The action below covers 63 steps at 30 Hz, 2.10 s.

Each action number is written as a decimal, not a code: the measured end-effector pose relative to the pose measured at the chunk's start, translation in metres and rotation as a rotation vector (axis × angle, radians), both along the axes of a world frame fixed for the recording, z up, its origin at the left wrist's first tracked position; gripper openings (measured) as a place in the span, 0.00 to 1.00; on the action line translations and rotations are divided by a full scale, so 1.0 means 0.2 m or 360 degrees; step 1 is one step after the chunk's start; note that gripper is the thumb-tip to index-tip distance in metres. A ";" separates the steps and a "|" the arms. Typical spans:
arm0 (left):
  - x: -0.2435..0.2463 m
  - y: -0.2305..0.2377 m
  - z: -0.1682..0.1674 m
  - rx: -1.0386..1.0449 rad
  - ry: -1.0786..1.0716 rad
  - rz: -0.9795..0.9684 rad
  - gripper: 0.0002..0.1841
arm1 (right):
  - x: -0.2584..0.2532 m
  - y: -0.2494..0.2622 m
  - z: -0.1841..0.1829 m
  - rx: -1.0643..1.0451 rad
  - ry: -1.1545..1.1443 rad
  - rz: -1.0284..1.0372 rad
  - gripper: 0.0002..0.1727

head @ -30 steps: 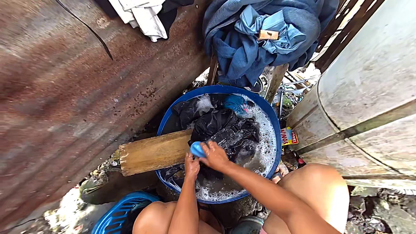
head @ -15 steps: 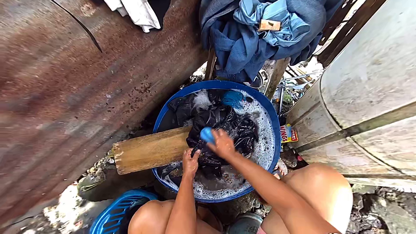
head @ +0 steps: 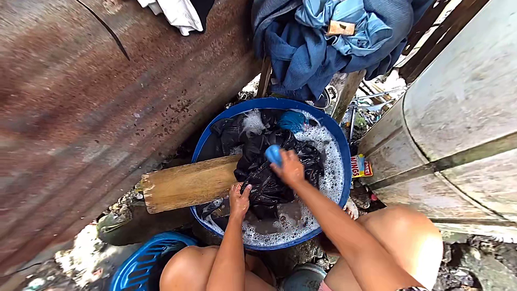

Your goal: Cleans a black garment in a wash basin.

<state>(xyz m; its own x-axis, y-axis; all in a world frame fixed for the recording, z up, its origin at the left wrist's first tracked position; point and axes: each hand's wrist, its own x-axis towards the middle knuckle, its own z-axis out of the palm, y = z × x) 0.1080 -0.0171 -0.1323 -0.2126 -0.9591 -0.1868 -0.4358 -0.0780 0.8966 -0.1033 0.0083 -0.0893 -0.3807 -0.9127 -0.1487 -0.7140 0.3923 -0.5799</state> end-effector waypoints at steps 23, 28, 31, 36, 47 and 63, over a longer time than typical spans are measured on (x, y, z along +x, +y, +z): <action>-0.32 0.40 0.31 -0.0825 -0.0557 -0.0947 0.13 | -0.78 -0.12 0.41 0.0472 0.0012 0.0053 0.40; -0.61 0.58 0.29 -0.0458 -0.0764 -0.1797 0.15 | -0.71 0.07 0.61 0.0140 -0.0427 0.0065 0.32; -0.63 0.41 0.47 -0.0855 -0.0624 -0.1309 0.15 | -0.73 0.11 0.66 0.0125 -0.0377 0.0006 0.34; -0.43 -0.24 0.50 -0.0472 -0.0599 -0.0015 0.34 | -0.76 0.16 0.67 -0.0059 -0.0715 -0.0294 0.32; -0.35 0.25 0.45 -0.0583 -0.0450 -0.0332 0.18 | -0.69 0.13 0.59 0.0036 -0.0960 -0.0133 0.37; -0.56 -0.10 1.30 -0.2080 0.0365 -0.0066 0.06 | -0.63 0.12 0.55 -0.0841 -0.1432 0.0015 0.42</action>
